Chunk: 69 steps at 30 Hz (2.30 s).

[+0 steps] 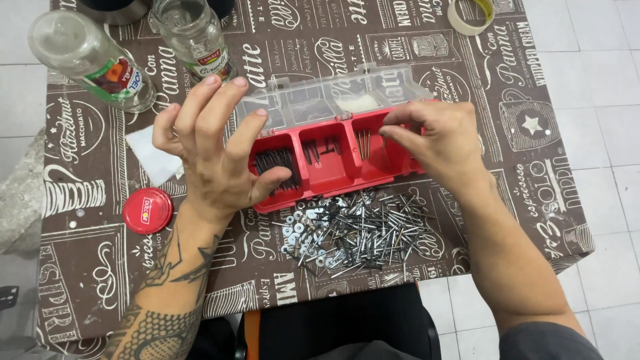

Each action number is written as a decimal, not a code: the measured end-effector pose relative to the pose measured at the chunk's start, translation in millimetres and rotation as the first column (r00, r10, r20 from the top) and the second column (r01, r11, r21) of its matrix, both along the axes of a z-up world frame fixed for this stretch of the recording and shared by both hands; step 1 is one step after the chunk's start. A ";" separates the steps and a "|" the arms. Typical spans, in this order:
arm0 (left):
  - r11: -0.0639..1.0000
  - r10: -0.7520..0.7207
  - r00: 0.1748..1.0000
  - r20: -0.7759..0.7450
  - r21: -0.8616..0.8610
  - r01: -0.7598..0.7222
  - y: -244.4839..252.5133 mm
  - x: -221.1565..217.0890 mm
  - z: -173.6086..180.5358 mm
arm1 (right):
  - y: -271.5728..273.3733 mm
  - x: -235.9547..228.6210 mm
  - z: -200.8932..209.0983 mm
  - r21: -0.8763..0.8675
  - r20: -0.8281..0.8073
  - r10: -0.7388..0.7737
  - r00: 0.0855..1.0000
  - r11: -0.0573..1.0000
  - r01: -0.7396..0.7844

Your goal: The person sorts a mixed pile of screws and washers by hand into the compartments of a red plastic organizer box. They pick up individual screws, separate them by type, and place them into the appropriate sections of the box.

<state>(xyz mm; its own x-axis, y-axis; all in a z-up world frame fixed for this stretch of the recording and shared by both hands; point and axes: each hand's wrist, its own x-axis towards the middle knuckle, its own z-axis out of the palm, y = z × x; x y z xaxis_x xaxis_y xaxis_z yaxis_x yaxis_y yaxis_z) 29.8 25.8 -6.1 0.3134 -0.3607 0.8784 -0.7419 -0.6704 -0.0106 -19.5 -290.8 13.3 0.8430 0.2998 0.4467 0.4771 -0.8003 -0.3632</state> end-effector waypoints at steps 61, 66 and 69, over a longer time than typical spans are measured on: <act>0.987 -0.136 0.987 -0.084 0.074 0.142 11.6 1.0 -5.4 | 43.1 -38.8 36.1 -0.887 -0.275 -0.334 0.902 0.451 -0.103; 0.990 -0.102 0.993 -0.065 0.095 0.108 11.3 0.7 -4.8 | 38.2 -42.2 28.5 -0.831 -0.211 -0.220 0.953 0.553 -0.056; 0.992 -0.058 0.996 -0.072 0.109 0.066 12.1 -2.3 -4.8 | 38.6 -41.6 26.2 -0.819 -0.223 -0.241 0.945 0.572 -0.047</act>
